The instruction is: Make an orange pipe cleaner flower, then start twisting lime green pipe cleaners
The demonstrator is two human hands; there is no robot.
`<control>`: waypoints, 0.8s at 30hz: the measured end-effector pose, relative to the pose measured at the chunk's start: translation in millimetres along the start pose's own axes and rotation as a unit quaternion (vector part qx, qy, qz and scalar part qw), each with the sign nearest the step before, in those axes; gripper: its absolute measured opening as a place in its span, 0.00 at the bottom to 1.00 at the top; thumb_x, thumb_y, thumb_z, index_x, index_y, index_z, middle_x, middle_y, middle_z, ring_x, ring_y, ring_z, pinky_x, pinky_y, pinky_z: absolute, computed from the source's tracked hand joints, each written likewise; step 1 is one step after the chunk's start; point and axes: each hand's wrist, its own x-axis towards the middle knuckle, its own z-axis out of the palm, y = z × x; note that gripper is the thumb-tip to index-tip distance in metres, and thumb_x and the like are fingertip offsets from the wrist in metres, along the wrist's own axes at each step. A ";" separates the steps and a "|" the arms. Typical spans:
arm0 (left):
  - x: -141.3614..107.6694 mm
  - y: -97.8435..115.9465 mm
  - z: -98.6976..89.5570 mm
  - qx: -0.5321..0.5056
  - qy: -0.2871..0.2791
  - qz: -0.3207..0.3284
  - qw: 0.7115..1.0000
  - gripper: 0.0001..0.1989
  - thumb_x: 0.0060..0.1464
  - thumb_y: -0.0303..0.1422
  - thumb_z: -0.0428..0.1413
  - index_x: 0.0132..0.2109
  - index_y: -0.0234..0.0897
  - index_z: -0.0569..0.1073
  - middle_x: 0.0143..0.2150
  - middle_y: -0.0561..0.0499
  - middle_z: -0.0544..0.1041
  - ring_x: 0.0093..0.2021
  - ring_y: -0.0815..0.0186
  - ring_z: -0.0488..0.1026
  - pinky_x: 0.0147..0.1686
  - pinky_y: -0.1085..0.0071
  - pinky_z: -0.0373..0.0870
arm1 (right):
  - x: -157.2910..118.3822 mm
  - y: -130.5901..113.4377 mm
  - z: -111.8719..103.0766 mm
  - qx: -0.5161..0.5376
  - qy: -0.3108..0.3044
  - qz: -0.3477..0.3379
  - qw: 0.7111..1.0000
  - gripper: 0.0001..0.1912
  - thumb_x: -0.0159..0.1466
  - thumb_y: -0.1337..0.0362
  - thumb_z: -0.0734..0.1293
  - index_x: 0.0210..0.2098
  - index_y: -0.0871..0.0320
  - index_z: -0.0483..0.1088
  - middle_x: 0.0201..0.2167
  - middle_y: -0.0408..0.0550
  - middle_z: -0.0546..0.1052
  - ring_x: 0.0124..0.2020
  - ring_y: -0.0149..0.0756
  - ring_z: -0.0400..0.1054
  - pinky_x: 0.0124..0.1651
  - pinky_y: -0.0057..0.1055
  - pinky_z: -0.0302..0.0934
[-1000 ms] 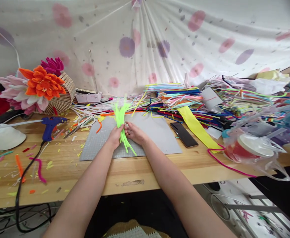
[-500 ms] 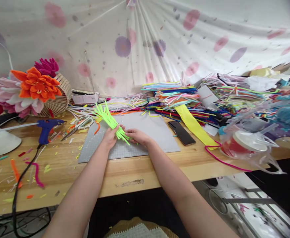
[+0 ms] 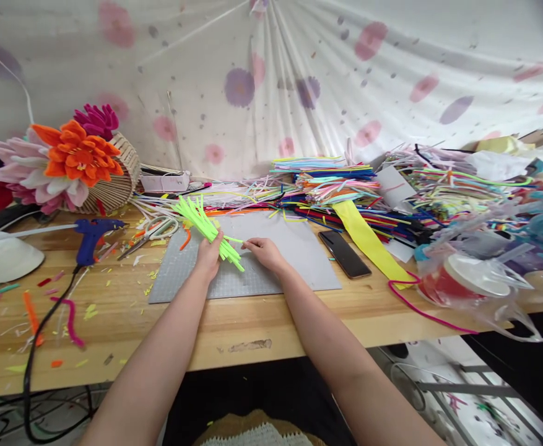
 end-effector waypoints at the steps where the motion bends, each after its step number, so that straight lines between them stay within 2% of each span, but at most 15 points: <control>1: -0.2 -1.8 0.1 0.012 0.007 0.010 1.000 0.15 0.41 0.36 0.61 0.37 0.34 0.69 0.24 0.57 0.69 0.22 0.73 0.67 0.25 0.72 0.66 | -0.8 0.1 3.8 0.010 0.001 0.000 1.000 0.13 0.59 0.60 0.60 0.31 0.59 0.75 0.31 0.44 0.77 0.34 0.31 0.67 0.37 0.25 0.55; 3: -0.9 -5.1 0.9 0.033 0.016 0.023 0.999 0.18 0.39 0.36 0.62 0.39 0.34 0.70 0.26 0.56 0.69 0.24 0.73 0.66 0.26 0.74 0.64 | -3.4 -1.1 12.8 0.010 -0.004 -0.009 1.000 0.15 0.59 0.57 0.61 0.32 0.59 0.75 0.30 0.43 0.77 0.32 0.31 0.67 0.34 0.24 0.55; 6: -3.2 -8.7 3.0 0.068 0.000 0.033 0.997 0.21 0.38 0.35 0.63 0.42 0.35 0.70 0.28 0.55 0.71 0.27 0.71 0.67 0.29 0.73 0.64 | -7.8 -5.9 25.3 -0.038 0.003 -0.035 0.999 0.20 0.60 0.54 0.58 0.28 0.60 0.75 0.21 0.41 0.73 0.25 0.29 0.64 0.27 0.23 0.50; 10: -5.3 -8.4 5.9 0.074 -0.010 0.031 0.997 0.16 0.38 0.35 0.62 0.37 0.33 0.71 0.28 0.54 0.72 0.29 0.71 0.68 0.32 0.73 0.64 | -8.8 -13.8 33.2 -0.089 0.029 -0.056 0.994 0.22 0.62 0.54 0.55 0.25 0.61 0.73 0.17 0.41 0.68 0.21 0.27 0.60 0.25 0.23 0.47; 12: -4.2 -6.3 6.3 0.041 -0.004 0.016 0.999 0.13 0.39 0.35 0.61 0.33 0.33 0.70 0.26 0.54 0.71 0.28 0.71 0.69 0.31 0.73 0.64 | -7.3 -15.4 32.0 -0.066 0.008 -0.055 0.996 0.19 0.61 0.55 0.56 0.29 0.60 0.73 0.18 0.41 0.69 0.21 0.26 0.61 0.25 0.22 0.48; 15: -0.4 -2.5 5.1 -0.010 0.017 0.007 1.000 0.12 0.42 0.35 0.60 0.32 0.34 0.67 0.24 0.56 0.69 0.26 0.71 0.69 0.28 0.74 0.65 | -5.0 -13.3 24.5 0.035 -0.051 -0.025 0.998 0.14 0.59 0.56 0.59 0.38 0.59 0.69 0.19 0.39 0.70 0.18 0.24 0.61 0.24 0.21 0.52; 19: 1.7 -0.8 3.3 -0.037 0.034 0.014 0.999 0.11 0.44 0.33 0.59 0.32 0.35 0.64 0.24 0.58 0.68 0.25 0.72 0.70 0.27 0.74 0.66 | -5.1 -6.8 15.0 0.106 -0.118 -0.003 0.987 0.11 0.56 0.57 0.62 0.26 0.61 0.65 0.18 0.40 0.70 0.16 0.22 0.58 0.21 0.21 0.52; 24: -5.2 -4.9 5.0 -0.002 -0.018 0.021 1.000 0.13 0.44 0.32 0.59 0.37 0.35 0.65 0.24 0.57 0.70 0.26 0.70 0.72 0.29 0.72 0.68 | -6.8 -5.9 19.0 0.118 -0.110 -0.023 0.987 0.13 0.55 0.56 0.62 0.23 0.60 0.64 0.15 0.37 0.66 0.14 0.21 0.54 0.20 0.21 0.48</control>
